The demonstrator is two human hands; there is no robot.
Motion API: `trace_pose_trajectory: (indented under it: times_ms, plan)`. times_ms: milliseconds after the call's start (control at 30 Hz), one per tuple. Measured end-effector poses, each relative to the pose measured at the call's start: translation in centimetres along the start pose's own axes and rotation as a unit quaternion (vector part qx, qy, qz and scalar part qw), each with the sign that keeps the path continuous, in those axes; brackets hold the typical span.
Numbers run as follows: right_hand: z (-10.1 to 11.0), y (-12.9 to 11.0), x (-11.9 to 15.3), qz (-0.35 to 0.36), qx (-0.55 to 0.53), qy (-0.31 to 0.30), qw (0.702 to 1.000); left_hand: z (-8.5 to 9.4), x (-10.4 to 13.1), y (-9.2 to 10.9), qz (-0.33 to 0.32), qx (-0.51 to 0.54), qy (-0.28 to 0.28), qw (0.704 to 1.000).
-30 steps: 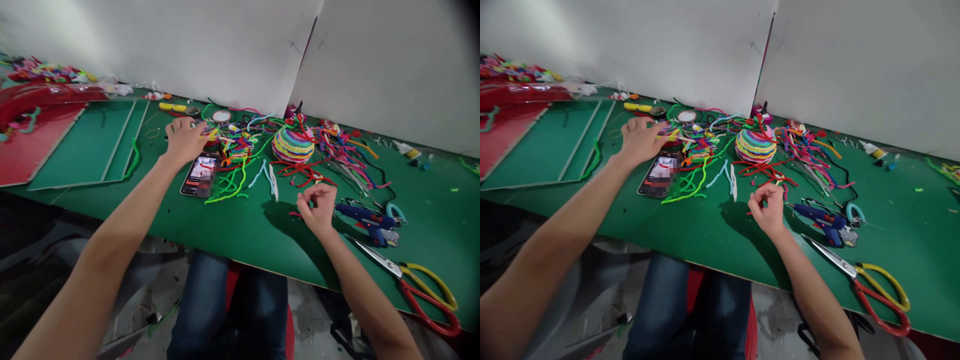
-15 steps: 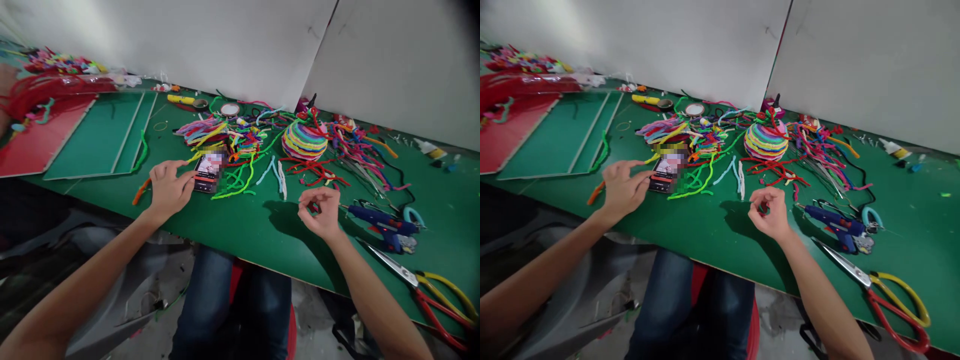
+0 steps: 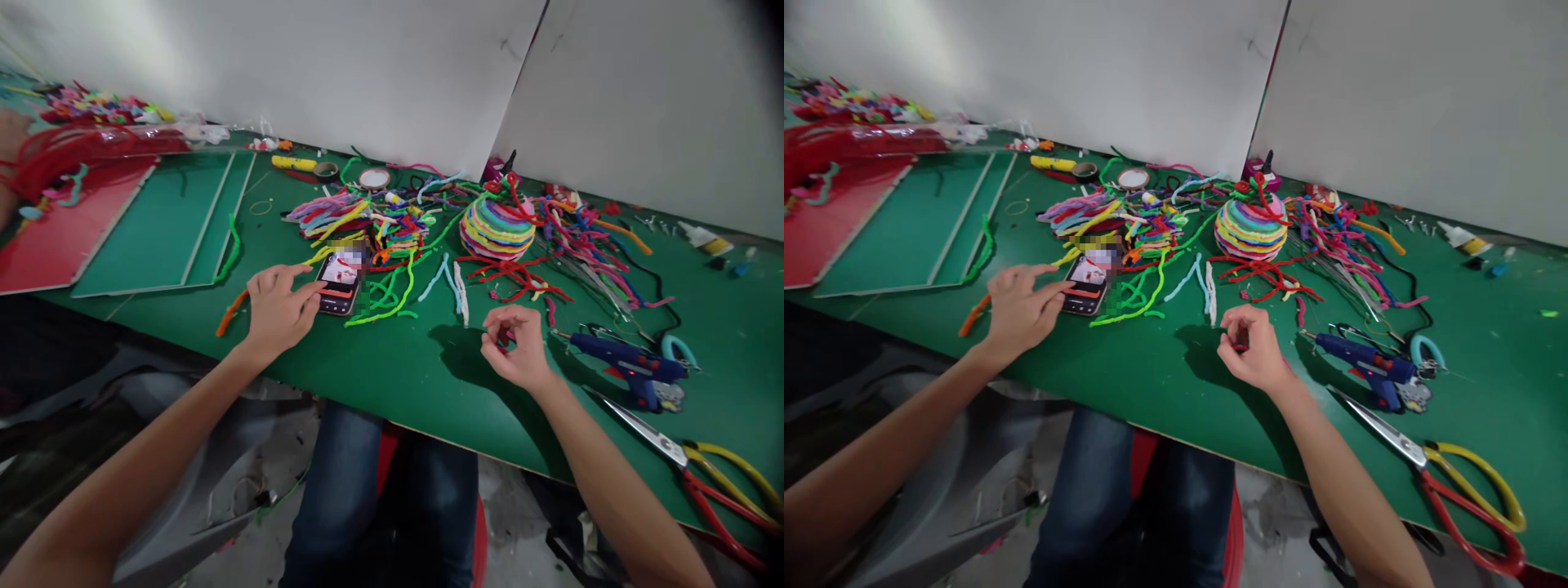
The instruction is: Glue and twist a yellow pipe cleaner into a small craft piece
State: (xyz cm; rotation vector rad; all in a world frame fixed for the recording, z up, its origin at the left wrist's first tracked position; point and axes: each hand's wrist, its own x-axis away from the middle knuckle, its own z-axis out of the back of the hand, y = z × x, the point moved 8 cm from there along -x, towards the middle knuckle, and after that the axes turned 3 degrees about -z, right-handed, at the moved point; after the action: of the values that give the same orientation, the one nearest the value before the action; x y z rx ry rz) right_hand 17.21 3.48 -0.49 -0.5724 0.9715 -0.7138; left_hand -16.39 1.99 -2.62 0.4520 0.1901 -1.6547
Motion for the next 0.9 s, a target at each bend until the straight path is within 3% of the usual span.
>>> trace_pose_trajectory:
  times_ms: [200, 333, 400, 467, 567, 633, 700, 767, 900]
  plan:
    - [0.3, 0.0, -0.1, -0.003, 0.0, 0.025, 1.0, 0.7, 0.0, -0.3, 0.015, -0.028, 0.021, 0.999]
    - [0.5, -0.5, -0.3, -0.013, -0.009, 0.042, 0.999, 2.5, 0.5, -0.5, 0.03, 0.025, 0.125, 0.991]
    - [0.4, -0.9, -0.3, -0.018, -0.018, 0.043, 0.999, 3.4, 0.7, 1.3, 0.005, 0.066, 0.185, 0.981]
    - [0.3, -1.5, -0.2, -0.011, -0.022, 0.042, 0.999, 3.5, 0.4, 4.8, -0.044, 0.113, 0.19, 0.974]
    - [0.1, -2.5, 0.0, 0.019, -0.018, 0.033, 0.999, 1.2, -1.1, 12.7, -0.142, 0.219, 0.02, 0.965]
    - [0.0, -2.9, 0.1, 0.03, -0.022, 0.017, 0.999, -0.1, -1.9, 17.3, -0.158, 0.33, -0.078, 0.927]
    - [0.0, -3.0, 0.2, 0.03, -0.035, 0.007, 0.999, -0.9, -2.6, 20.5, -0.15, 0.42, -0.145, 0.883]
    - [0.2, -3.0, 0.2, 0.027, -0.049, 0.008, 0.998, -1.7, -3.2, 21.9, -0.119, 0.485, -0.201, 0.843]
    - [0.0, -3.1, 0.5, 0.012, -0.102, -0.013, 0.995, -3.0, -3.0, 21.6, -0.049, 0.592, -0.308, 0.743]
